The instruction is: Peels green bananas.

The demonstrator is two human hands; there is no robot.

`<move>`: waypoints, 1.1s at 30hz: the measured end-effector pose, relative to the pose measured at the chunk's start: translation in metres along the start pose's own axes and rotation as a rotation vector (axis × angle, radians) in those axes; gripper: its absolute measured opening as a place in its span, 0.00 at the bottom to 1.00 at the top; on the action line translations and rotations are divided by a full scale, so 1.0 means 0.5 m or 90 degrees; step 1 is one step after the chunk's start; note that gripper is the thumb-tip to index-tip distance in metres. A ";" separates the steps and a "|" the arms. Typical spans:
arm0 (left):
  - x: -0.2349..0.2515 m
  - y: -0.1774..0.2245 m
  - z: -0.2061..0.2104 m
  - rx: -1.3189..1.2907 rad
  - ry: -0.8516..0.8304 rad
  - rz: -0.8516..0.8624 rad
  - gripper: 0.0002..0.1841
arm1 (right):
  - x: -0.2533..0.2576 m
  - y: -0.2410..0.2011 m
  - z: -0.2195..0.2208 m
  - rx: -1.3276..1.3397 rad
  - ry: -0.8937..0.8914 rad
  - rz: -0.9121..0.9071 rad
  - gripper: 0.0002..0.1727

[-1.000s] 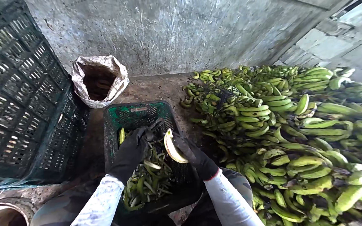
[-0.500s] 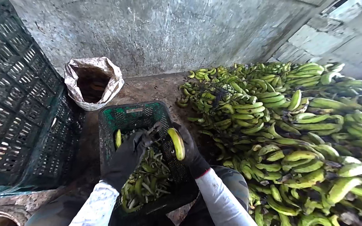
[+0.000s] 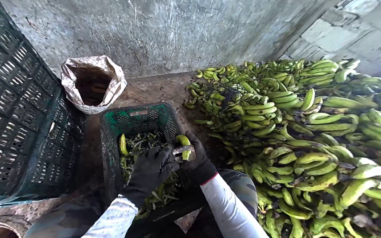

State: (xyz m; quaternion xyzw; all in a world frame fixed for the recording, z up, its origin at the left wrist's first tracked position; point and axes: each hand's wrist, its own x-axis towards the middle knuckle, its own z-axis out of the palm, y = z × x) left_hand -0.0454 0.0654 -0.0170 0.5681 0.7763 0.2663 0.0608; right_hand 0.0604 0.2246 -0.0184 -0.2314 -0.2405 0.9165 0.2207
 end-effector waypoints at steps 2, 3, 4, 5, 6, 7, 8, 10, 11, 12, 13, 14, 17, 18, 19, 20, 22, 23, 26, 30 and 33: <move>0.011 0.002 -0.009 -0.128 -0.098 -0.131 0.31 | 0.001 0.014 0.000 -0.142 0.015 -0.090 0.25; 0.017 -0.002 -0.009 -0.191 -0.108 -0.179 0.31 | 0.003 0.020 -0.003 -0.217 -0.004 -0.139 0.22; 0.021 -0.007 -0.007 -0.252 -0.099 -0.217 0.31 | 0.005 0.025 -0.010 -0.287 -0.035 -0.174 0.22; 0.024 -0.009 -0.007 -0.306 -0.081 -0.246 0.30 | 0.009 0.029 -0.017 -0.344 -0.072 -0.195 0.23; 0.025 -0.010 -0.008 -0.344 -0.066 -0.264 0.29 | 0.014 0.034 -0.020 -0.381 -0.101 -0.215 0.24; 0.026 -0.010 -0.009 -0.357 -0.055 -0.272 0.29 | 0.017 0.037 -0.023 -0.400 -0.114 -0.229 0.25; 0.025 -0.010 -0.011 -0.337 -0.050 -0.276 0.29 | 0.019 0.040 -0.025 -0.392 -0.123 -0.226 0.25; 0.027 -0.009 -0.014 -0.221 -0.062 -0.282 0.32 | 0.021 0.042 -0.018 -0.308 -0.102 -0.182 0.25; 0.029 -0.007 -0.015 -0.160 -0.077 -0.281 0.34 | 0.021 0.041 -0.012 -0.281 -0.078 -0.164 0.26; 0.030 -0.003 -0.015 -0.122 -0.094 -0.281 0.35 | 0.019 0.041 -0.007 -0.298 -0.050 -0.160 0.26; 0.029 -0.002 -0.014 -0.119 -0.106 -0.283 0.34 | 0.014 0.042 -0.005 -0.369 -0.030 -0.177 0.24; 0.028 -0.004 -0.010 -0.153 -0.106 -0.289 0.32 | 0.011 0.046 -0.004 -0.462 -0.001 -0.212 0.23; 0.029 -0.039 0.006 -0.365 -0.034 -0.350 0.24 | -0.008 0.049 0.001 -0.749 0.013 -0.341 0.25; 0.029 -0.054 0.011 -0.440 -0.014 -0.385 0.22 | -0.014 0.051 0.004 -0.740 0.013 -0.336 0.26; 0.029 -0.067 0.010 -0.496 -0.004 -0.415 0.21 | -0.016 0.050 0.003 -0.688 0.019 -0.314 0.26; 0.028 -0.076 0.007 -0.526 0.003 -0.431 0.22 | -0.013 0.045 -0.002 -0.611 0.019 -0.280 0.27; 0.030 -0.082 -0.002 -0.519 0.015 -0.428 0.21 | 0.010 0.031 -0.013 -0.339 -0.003 -0.205 0.25; 0.028 -0.080 -0.007 -0.483 0.010 -0.405 0.22 | 0.015 0.021 -0.017 -0.195 -0.053 -0.154 0.25; 0.017 -0.052 -0.029 -0.289 -0.058 -0.266 0.26 | 0.013 -0.010 -0.029 0.002 -0.168 -0.050 0.23; -0.005 -0.007 -0.025 -0.113 -0.047 -0.027 0.34 | 0.013 -0.039 -0.054 0.001 -0.169 -0.010 0.24; -0.011 0.024 -0.017 -0.070 -0.044 0.029 0.34 | 0.011 -0.040 -0.061 0.017 -0.173 0.026 0.24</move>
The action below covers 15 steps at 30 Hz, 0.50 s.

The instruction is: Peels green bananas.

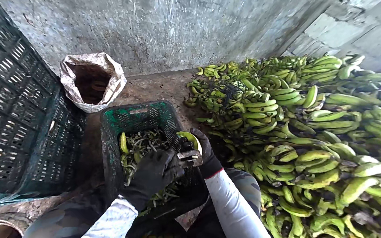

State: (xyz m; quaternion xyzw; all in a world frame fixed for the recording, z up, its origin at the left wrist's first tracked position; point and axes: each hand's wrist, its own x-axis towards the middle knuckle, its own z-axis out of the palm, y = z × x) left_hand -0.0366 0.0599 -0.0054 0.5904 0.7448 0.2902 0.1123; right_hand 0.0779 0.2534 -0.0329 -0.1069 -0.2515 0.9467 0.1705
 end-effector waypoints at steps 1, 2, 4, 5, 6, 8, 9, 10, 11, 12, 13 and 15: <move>0.002 0.006 0.002 -0.008 -0.028 -0.020 0.33 | -0.002 0.007 0.004 -0.025 0.012 -0.004 0.24; 0.008 0.012 -0.001 -0.027 -0.078 -0.060 0.33 | -0.005 0.019 0.011 -0.061 0.035 -0.020 0.24; 0.022 0.021 -0.009 -0.059 -0.147 -0.152 0.33 | -0.012 0.042 0.018 -0.126 0.074 -0.076 0.23; 0.028 0.021 -0.010 -0.069 -0.156 -0.200 0.32 | -0.011 0.051 0.023 -0.138 0.092 -0.085 0.25; 0.032 0.016 -0.009 -0.070 -0.139 -0.244 0.31 | -0.006 0.059 0.030 -0.152 0.107 -0.093 0.26; 0.039 -0.012 -0.009 -0.063 -0.066 -0.302 0.29 | 0.006 0.072 0.027 -0.186 0.076 -0.115 0.24; 0.040 -0.033 -0.012 -0.075 -0.018 -0.321 0.29 | 0.005 0.073 0.030 -0.216 0.076 -0.127 0.22; 0.039 -0.051 -0.019 -0.099 0.030 -0.335 0.28 | 0.002 0.072 0.037 -0.231 0.098 -0.132 0.22; 0.036 -0.067 -0.029 -0.123 0.065 -0.345 0.28 | -0.001 0.070 0.042 -0.213 0.124 -0.126 0.22; 0.032 -0.076 -0.043 -0.148 0.082 -0.357 0.28 | -0.003 0.065 0.040 -0.184 0.129 -0.112 0.24; 0.028 -0.080 -0.055 -0.178 0.084 -0.356 0.28 | -0.005 0.058 0.037 -0.156 0.122 -0.101 0.26; 0.019 -0.077 -0.069 -0.253 0.043 -0.311 0.26 | -0.002 0.045 0.036 -0.123 0.134 -0.089 0.29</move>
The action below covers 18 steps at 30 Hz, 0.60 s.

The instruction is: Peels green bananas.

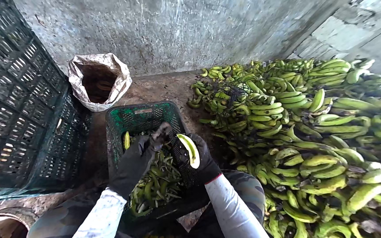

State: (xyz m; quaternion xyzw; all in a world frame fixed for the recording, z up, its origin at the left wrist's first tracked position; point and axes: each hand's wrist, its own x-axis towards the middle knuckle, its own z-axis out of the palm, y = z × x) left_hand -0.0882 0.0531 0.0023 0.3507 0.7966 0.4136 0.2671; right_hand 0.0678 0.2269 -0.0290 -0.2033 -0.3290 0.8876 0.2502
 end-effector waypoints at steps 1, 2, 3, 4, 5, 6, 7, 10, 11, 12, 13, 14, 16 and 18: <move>-0.008 0.006 -0.001 -0.027 -0.061 0.014 0.24 | 0.002 -0.005 -0.001 0.001 0.006 -0.002 0.29; -0.016 0.012 0.003 -0.049 -0.125 0.030 0.23 | 0.003 -0.008 -0.003 -0.008 0.009 -0.016 0.29; -0.026 0.017 0.012 -0.068 -0.182 0.043 0.23 | 0.003 -0.009 -0.003 -0.033 0.020 -0.040 0.30; -0.036 0.021 0.025 -0.076 -0.228 0.052 0.24 | 0.001 -0.010 -0.002 -0.056 0.031 -0.056 0.28; -0.045 0.027 0.038 -0.075 -0.264 0.056 0.24 | 0.001 -0.010 -0.006 -0.068 0.030 -0.059 0.27; -0.051 0.033 0.051 -0.061 -0.292 0.050 0.25 | 0.001 -0.008 -0.012 -0.078 0.020 -0.064 0.25; -0.052 0.035 0.063 -0.041 -0.303 0.043 0.25 | -0.001 -0.005 -0.014 -0.095 0.009 -0.066 0.24; -0.039 0.037 0.080 0.079 -0.239 0.032 0.27 | -0.004 0.018 -0.021 -0.115 -0.018 -0.069 0.17; -0.033 0.040 0.080 0.135 -0.198 0.027 0.29 | -0.003 0.029 -0.022 -0.115 -0.021 -0.071 0.18; -0.026 0.040 0.080 0.188 -0.149 0.019 0.30 | 0.000 0.038 -0.020 -0.105 -0.018 -0.058 0.22; -0.020 0.038 0.079 0.223 -0.091 0.003 0.31 | 0.004 0.046 -0.018 -0.084 -0.020 -0.041 0.25; -0.012 0.027 0.076 0.231 -0.025 -0.011 0.31 | 0.006 0.052 -0.018 -0.071 -0.023 -0.030 0.26; 0.008 -0.007 0.065 0.177 0.091 -0.026 0.31 | -0.001 0.056 -0.012 -0.054 0.001 -0.043 0.26; 0.014 -0.023 0.048 0.135 0.128 -0.017 0.32 | -0.010 0.053 -0.017 0.002 -0.001 -0.043 0.26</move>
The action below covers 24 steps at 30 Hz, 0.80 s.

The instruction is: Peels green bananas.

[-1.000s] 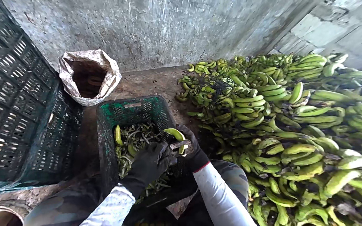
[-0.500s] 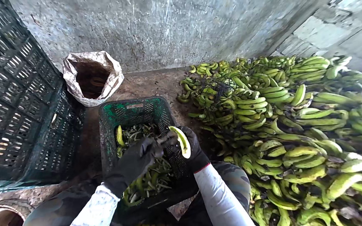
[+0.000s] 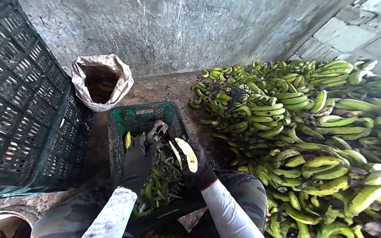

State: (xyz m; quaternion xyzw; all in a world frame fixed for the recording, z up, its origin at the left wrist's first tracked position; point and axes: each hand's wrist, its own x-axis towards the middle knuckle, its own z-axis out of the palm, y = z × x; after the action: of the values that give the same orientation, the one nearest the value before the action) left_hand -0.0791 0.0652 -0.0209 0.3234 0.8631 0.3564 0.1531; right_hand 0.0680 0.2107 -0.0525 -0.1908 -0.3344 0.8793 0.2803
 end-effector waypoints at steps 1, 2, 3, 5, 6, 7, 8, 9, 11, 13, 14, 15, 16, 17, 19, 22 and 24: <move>-0.002 -0.002 -0.003 -0.009 -0.008 0.021 0.32 | 0.000 0.000 -0.005 0.079 -0.016 0.042 0.26; -0.008 -0.002 -0.001 -0.008 -0.020 0.049 0.33 | 0.001 0.001 -0.010 0.155 -0.041 0.091 0.25; -0.013 -0.003 0.008 -0.007 -0.033 0.081 0.35 | 0.002 0.003 -0.013 0.227 -0.072 0.140 0.24; -0.022 0.003 0.026 0.015 -0.080 0.112 0.36 | -0.002 0.005 -0.005 0.292 -0.133 0.199 0.24; -0.024 0.010 0.032 0.028 -0.098 0.107 0.34 | -0.008 0.004 0.005 0.302 -0.149 0.215 0.24; -0.021 0.013 0.034 0.027 -0.108 0.088 0.32 | -0.012 0.004 0.010 0.307 -0.161 0.227 0.23; -0.015 0.015 0.030 0.014 -0.105 0.062 0.31 | -0.012 0.005 0.006 0.309 -0.175 0.236 0.21; -0.009 0.012 0.023 -0.010 -0.087 0.036 0.28 | -0.013 0.006 -0.002 0.312 -0.185 0.244 0.20; 0.004 -0.008 0.000 -0.050 -0.061 -0.007 0.26 | -0.018 -0.002 -0.007 0.297 -0.176 0.236 0.19; 0.012 -0.014 -0.043 -0.040 -0.066 -0.015 0.24 | -0.014 -0.017 -0.007 0.243 -0.139 0.193 0.21; 0.012 -0.008 -0.072 -0.016 -0.094 -0.016 0.23 | -0.010 -0.020 -0.009 0.194 -0.097 0.156 0.22; 0.010 0.002 -0.105 0.024 -0.136 -0.020 0.23 | -0.004 -0.018 -0.008 0.136 -0.041 0.114 0.25; 0.008 0.005 -0.135 0.081 -0.190 -0.022 0.23 | 0.004 -0.012 -0.004 0.086 0.026 0.074 0.28; 0.006 -0.007 -0.153 0.151 -0.244 -0.019 0.22 | 0.014 0.002 -0.004 0.042 0.096 0.042 0.28; 0.003 -0.080 -0.139 0.300 -0.297 0.007 0.24 | 0.039 0.045 -0.019 -0.057 0.191 -0.010 0.22; -0.013 -0.121 -0.110 0.376 -0.417 -0.083 0.26 | 0.030 0.132 -0.048 -0.405 0.287 0.047 0.20; -0.021 -0.084 -0.113 0.391 -0.512 -0.146 0.29 | 0.008 0.194 -0.058 -0.572 0.294 0.140 0.20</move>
State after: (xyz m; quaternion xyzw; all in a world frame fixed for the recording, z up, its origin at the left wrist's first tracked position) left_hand -0.1181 0.0065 -0.0112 0.3685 0.8307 -0.0850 0.4086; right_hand 0.0448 0.1669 -0.1409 -0.5153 -0.5868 0.6080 0.1430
